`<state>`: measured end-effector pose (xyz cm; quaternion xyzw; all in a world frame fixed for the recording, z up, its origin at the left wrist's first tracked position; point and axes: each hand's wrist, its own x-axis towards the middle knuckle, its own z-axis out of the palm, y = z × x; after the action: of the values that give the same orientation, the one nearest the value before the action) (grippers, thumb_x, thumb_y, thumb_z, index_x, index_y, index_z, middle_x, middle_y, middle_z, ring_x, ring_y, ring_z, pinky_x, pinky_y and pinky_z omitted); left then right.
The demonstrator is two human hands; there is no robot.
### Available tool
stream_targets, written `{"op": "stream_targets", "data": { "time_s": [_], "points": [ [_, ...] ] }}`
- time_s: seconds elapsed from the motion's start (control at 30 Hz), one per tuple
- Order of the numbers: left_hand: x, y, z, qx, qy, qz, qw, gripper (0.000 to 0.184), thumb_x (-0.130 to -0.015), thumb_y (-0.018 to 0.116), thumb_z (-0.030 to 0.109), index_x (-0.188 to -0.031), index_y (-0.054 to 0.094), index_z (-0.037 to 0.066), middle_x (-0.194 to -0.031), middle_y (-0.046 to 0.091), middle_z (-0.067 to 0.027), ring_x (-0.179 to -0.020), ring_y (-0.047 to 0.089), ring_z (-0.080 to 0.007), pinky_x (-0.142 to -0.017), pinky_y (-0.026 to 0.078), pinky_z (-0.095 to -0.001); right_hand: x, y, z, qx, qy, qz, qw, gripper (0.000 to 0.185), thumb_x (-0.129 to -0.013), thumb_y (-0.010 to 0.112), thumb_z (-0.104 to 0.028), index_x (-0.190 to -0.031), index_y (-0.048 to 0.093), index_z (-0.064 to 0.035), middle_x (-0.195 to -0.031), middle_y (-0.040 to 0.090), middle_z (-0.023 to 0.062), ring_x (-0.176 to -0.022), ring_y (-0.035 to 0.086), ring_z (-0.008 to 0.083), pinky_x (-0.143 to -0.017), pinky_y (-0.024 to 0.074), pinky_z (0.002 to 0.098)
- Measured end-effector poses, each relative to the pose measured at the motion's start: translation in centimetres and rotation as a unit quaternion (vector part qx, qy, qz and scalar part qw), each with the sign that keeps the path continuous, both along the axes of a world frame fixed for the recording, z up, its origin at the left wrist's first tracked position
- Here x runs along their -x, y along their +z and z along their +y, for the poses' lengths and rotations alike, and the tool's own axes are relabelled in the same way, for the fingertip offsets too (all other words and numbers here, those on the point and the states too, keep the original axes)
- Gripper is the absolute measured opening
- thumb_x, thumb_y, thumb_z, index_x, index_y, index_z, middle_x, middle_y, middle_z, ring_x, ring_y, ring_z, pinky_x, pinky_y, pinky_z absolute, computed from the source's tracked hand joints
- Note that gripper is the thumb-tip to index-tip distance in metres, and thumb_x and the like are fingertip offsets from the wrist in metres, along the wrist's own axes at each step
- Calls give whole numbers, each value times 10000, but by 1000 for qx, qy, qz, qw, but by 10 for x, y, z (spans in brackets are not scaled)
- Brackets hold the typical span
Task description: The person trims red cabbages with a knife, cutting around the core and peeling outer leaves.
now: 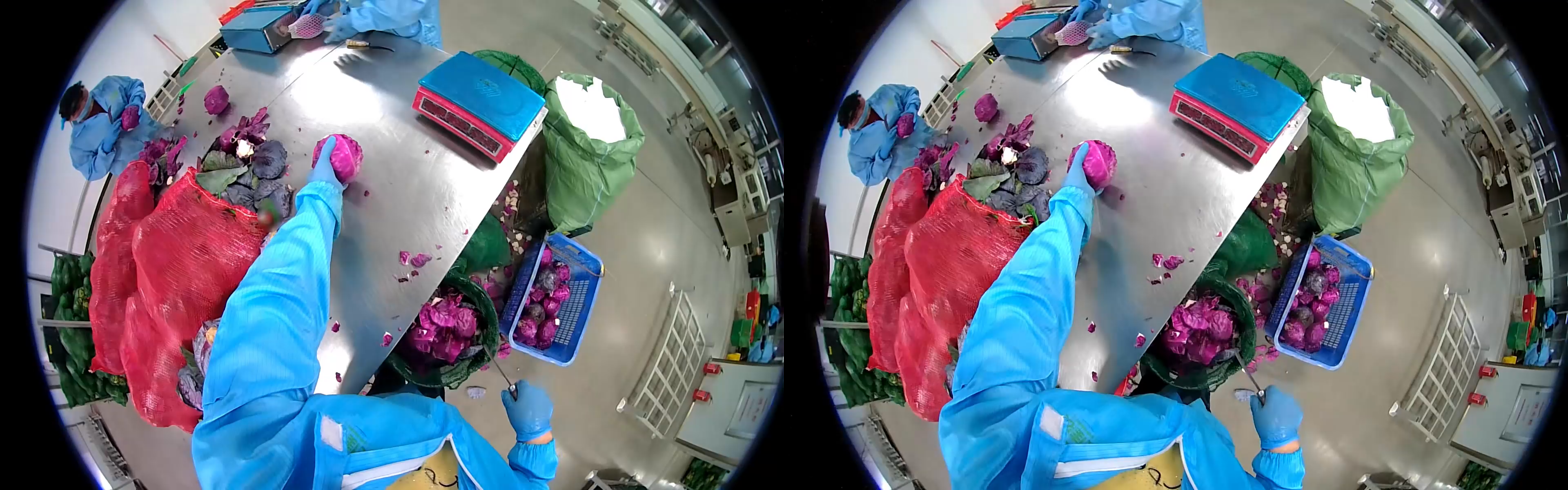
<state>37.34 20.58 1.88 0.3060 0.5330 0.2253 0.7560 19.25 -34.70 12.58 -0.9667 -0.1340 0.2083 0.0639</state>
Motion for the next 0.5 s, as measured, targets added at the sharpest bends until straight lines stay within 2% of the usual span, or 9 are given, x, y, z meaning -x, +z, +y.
{"op": "stream_targets", "data": {
  "time_s": [0.1,0.17,0.23,0.27,0.3,0.33,0.37,0.43,0.5],
  "points": [
    [-12,-47,35,72,-31,-36,996,1060,-570,750,608,-1364,307,63,-1376,366,-108,-1206,408,-315,-912,393,-542,2,3,12,7,-31,37,999,242,-750,649,-305,-797,589,-74,-684,610,159,-630,594,360,-537,445,465],
    [-4,-22,14,27,-22,-60,998,1027,-624,692,643,-1357,307,35,-1378,358,-127,-1203,411,-315,-896,418,-508,-1,6,20,-7,-34,20,999,243,-757,645,-304,-799,587,-72,-687,613,158,-634,597,360,-536,444,464],
    [2,-13,0,-97,36,-9,995,970,-671,676,615,-1338,323,5,-1357,375,-147,-1160,452,-318,-868,454,-457,-4,9,30,-21,-38,5,999,243,-763,641,-303,-802,584,-70,-689,615,158,-638,599,361,-535,443,463],
    [8,-13,-7,-132,17,20,991,846,-758,628,556,-1304,348,-26,-1329,398,-159,-1117,487,-316,-841,475,-422,-7,8,35,-27,-32,-5,999,232,-769,635,-302,-804,591,-78,-683,619,148,-640,606,349,-533,447,456],
    [15,-18,-18,-130,20,18,991,846,-758,628,556,-1304,348,-26,-1329,398,-159,-1117,487,-316,-841,475,-422,-9,7,39,-33,-26,-16,999,221,-774,629,-301,-806,598,-85,-678,623,137,-642,613,338,-531,450,450],
    [23,-29,-34,-328,-49,33,943,769,-787,607,525,-1282,380,-18,-1328,399,-162,-1103,496,-330,-840,472,-435,-10,4,43,-30,-22,-18,999,221,-774,629,-301,-806,598,-85,-678,623,137,-642,613,338,-531,450,450],
    [33,-42,-52,-510,-114,49,851,695,-815,587,494,-1259,413,-10,-1327,400,-165,-1089,504,-344,-839,470,-449,-11,-1,47,-56,-10,-21,998,221,-779,625,-302,-821,596,-86,-678,622,135,-642,613,335,-533,451,446],
    [53,-60,-99,-600,-284,87,742,589,-839,570,432,-1228,462,3,-1314,424,-166,-1126,478,-352,-911,420,-444,-13,0,58,-81,9,-24,996,223,-783,622,-302,-836,593,-88,-677,622,133,-642,614,333,-534,452,442],
    [83,-57,-160,-735,-360,206,536,584,-837,572,419,-1268,453,43,-1307,450,-159,-1230,404,-347,-1029,313,-434,-14,4,69,-85,10,4,996,238,-793,618,-303,-880,593,-84,-690,630,121,-652,621,323,-543,459,433]
  ]
}}
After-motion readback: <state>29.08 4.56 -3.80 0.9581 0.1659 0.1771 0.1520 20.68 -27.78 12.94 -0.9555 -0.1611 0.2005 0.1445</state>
